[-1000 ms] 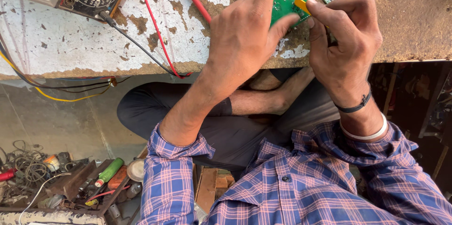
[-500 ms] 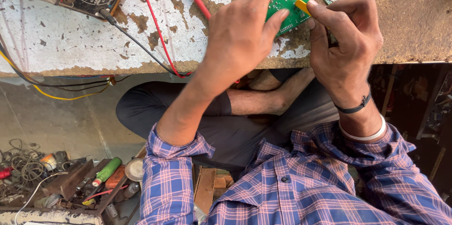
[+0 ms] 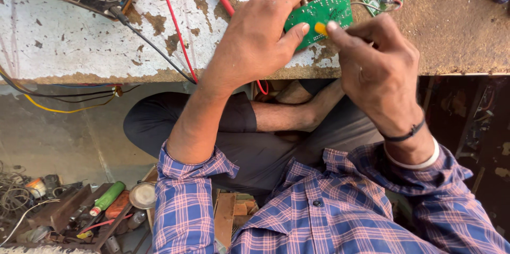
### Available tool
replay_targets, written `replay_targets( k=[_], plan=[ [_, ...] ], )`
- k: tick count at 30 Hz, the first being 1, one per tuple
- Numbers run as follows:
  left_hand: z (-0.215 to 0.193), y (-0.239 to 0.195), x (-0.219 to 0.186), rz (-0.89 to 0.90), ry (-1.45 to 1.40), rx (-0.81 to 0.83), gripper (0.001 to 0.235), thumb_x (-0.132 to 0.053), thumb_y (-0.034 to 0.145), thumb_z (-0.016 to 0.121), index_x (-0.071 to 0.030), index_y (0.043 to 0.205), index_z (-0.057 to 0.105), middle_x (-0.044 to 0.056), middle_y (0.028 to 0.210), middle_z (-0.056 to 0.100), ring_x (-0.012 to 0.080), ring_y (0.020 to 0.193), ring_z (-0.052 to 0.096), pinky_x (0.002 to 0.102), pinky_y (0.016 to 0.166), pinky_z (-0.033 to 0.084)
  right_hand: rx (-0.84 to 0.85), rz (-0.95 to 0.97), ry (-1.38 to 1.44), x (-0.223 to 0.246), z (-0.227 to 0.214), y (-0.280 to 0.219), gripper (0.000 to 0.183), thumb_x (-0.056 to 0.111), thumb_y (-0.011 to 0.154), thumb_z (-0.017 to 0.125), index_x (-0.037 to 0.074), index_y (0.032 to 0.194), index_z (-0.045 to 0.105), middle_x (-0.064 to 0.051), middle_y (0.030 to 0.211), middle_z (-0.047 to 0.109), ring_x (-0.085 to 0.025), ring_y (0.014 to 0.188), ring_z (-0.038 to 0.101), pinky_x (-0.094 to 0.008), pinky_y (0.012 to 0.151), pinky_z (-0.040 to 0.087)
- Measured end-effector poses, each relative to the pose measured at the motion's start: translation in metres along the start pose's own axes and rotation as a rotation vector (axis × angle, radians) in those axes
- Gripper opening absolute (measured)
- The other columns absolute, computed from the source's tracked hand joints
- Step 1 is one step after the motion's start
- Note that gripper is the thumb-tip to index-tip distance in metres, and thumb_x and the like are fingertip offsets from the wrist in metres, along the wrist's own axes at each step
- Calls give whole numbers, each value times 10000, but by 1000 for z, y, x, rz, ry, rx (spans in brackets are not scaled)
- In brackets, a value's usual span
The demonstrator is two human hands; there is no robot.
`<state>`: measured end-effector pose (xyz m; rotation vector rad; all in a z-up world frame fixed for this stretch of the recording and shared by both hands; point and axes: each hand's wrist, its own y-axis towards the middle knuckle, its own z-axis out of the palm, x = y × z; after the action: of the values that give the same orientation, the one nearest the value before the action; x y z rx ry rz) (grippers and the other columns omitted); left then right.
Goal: The person uses a yellow screwdriver to adjust components on a green circuit board, then uses red pliers to manipulate wires and parts. They connect multimeter probes to the board to test electrical continuity.
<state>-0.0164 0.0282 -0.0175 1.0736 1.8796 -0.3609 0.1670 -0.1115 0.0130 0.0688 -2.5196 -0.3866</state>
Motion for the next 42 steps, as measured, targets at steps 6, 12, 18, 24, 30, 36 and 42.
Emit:
replay_targets(
  k=[6,12,18,24,30,36,42],
  plan=[
    [8,0,-4,-117,14,-39,362,-156,1017,685,-80,1364,611,159,1090,767,341,980,761,460,872,576,-6,1,-42,-3,3,-10,254,-86,1055,713,66,1250,771,-109,1093,636,-158,847,685,-258,687,566],
    [5,1,0,-58,23,-64,359,-140,1033,676,-54,1377,625,182,1115,759,331,989,760,449,905,583,-32,26,-92,-3,14,-7,260,-100,1034,723,67,1229,765,-123,1112,619,-157,808,666,-253,631,548],
    [-2,2,6,-52,-1,-5,472,-130,945,726,-36,1393,613,202,1119,755,334,1021,760,431,903,586,-53,32,-32,8,7,0,342,-136,986,690,64,1256,753,-106,1099,592,-153,825,666,-274,689,552],
    [0,2,6,-80,-34,-18,473,-153,928,764,-47,1372,638,174,1169,751,294,1070,771,392,927,601,-59,-9,-41,-5,14,-4,322,-125,1011,719,62,1271,750,-112,1133,594,-166,848,662,-274,694,550],
    [0,2,4,-111,-43,-18,464,-152,909,759,-43,1347,653,161,1161,758,274,1070,772,383,901,606,-35,25,-72,-6,11,-3,266,-80,1071,735,81,1282,755,-106,1136,607,-153,838,676,-247,682,554],
    [-10,11,-17,-169,-56,-1,425,-161,897,751,-22,1292,686,200,1086,757,289,1005,774,390,802,589,-49,74,62,0,5,4,374,-79,985,688,101,1310,730,-146,1183,624,-236,930,746,-336,748,602],
    [-5,9,-11,-375,-11,87,411,-68,956,684,28,1355,661,181,988,776,156,700,666,304,652,545,-52,113,17,-15,20,-18,477,58,851,715,143,1318,672,-80,1130,634,-252,947,690,-363,725,587]
  ],
)
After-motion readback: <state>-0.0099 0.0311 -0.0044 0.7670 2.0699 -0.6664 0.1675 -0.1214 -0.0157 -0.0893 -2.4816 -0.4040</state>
